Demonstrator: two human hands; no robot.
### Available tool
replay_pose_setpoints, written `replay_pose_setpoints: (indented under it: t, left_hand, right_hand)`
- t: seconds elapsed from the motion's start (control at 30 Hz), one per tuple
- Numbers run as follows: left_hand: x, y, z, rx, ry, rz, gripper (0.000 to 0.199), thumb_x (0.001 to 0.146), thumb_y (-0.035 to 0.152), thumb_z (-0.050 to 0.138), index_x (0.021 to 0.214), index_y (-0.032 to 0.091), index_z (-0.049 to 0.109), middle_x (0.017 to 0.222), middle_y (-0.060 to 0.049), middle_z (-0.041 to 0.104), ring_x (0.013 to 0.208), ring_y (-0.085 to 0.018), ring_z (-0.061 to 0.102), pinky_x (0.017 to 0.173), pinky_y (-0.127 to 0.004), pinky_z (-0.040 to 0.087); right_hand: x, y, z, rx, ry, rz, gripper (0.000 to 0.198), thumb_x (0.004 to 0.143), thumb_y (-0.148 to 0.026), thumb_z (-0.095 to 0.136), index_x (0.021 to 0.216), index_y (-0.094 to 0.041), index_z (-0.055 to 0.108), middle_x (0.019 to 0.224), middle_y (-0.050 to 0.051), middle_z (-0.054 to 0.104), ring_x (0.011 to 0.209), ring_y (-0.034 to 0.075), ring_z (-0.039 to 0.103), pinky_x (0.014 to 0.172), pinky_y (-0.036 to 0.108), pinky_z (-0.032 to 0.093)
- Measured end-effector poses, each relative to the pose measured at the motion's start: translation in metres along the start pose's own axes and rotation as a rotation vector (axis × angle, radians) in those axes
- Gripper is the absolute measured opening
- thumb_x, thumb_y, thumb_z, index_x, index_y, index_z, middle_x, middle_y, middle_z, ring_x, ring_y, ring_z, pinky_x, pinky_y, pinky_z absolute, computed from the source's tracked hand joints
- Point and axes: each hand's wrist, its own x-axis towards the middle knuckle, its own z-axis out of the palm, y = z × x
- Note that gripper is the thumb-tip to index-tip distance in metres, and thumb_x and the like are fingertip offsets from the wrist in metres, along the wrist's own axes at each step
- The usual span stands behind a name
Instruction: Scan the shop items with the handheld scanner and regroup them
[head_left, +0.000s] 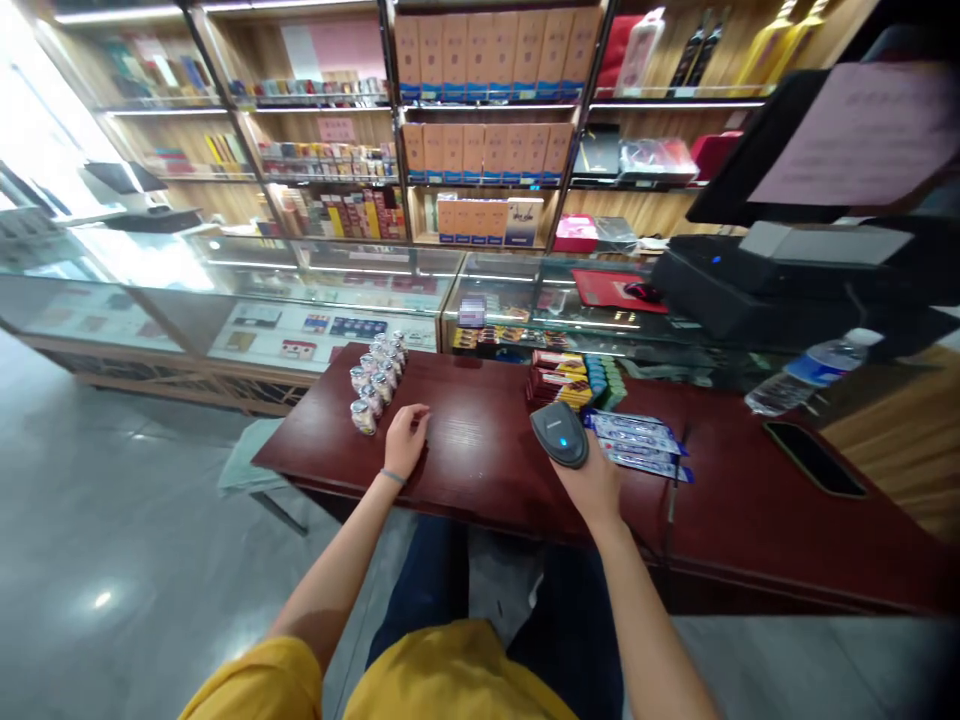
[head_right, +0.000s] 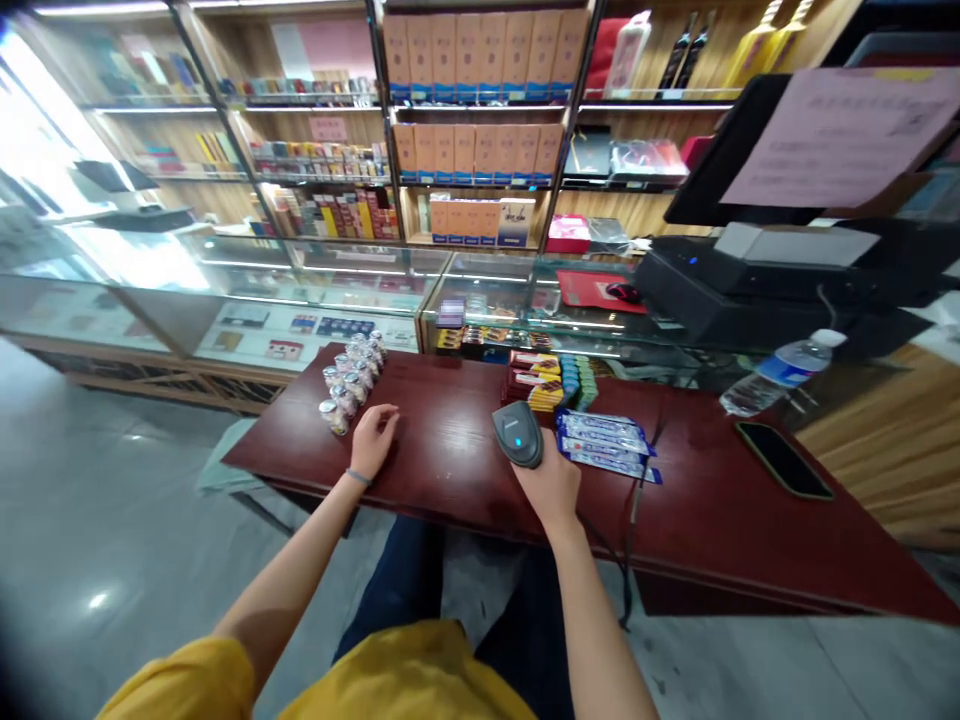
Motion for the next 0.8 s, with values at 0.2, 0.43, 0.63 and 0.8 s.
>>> replay_pose_setpoints:
  t: [0.2, 0.43, 0.63, 0.8]
  left_hand:
    - [-0.009, -0.003, -0.029, 0.0, 0.077, -0.056, 0.014, 0.083, 0.03, 0.065, 0.094, 0.023, 0.068, 0.095, -0.006, 0.064, 0.09, -0.021, 0.059, 0.09, -0.036, 0.047]
    - [-0.01, -0.021, -0.076, 0.271, 0.47, 0.029, 0.057, 0.073, 0.037, 0.074, 0.123, 0.02, 0.052, 0.124, -0.013, 0.049, 0.119, -0.028, 0.046, 0.098, -0.04, 0.044]
    - [0.0, -0.049, -0.083, 0.398, 0.3, 0.061, 0.097, 0.062, 0.032, 0.083, 0.142, 0.015, 0.03, 0.138, -0.019, 0.035, 0.128, -0.032, 0.039, 0.11, -0.049, 0.033]
    - [0.003, -0.057, -0.081, 0.382, 0.25, 0.037, 0.078, 0.072, 0.023, 0.073, 0.139, 0.015, 0.033, 0.135, -0.018, 0.039, 0.127, -0.029, 0.041, 0.108, -0.046, 0.037]
  right_hand:
    - [0.001, -0.016, 0.02, -0.024, -0.028, -0.078, 0.042, 0.075, -0.051, 0.062, 0.107, -0.023, 0.06, 0.071, 0.003, 0.068, 0.056, 0.019, 0.058, 0.056, 0.026, 0.033]
    - [-0.001, -0.024, 0.027, -0.046, -0.059, -0.12, 0.043, 0.073, -0.051, 0.064, 0.106, -0.023, 0.06, 0.066, 0.002, 0.066, 0.053, 0.018, 0.056, 0.055, 0.026, 0.03]
    - [-0.002, -0.026, 0.025, -0.046, -0.066, -0.112, 0.042, 0.072, -0.05, 0.065, 0.104, -0.023, 0.061, 0.066, 0.003, 0.066, 0.051, 0.017, 0.055, 0.054, 0.025, 0.03]
    - [-0.003, -0.023, 0.025, -0.029, -0.073, -0.125, 0.042, 0.074, -0.051, 0.062, 0.106, -0.023, 0.06, 0.069, 0.002, 0.068, 0.053, 0.017, 0.057, 0.054, 0.025, 0.032]
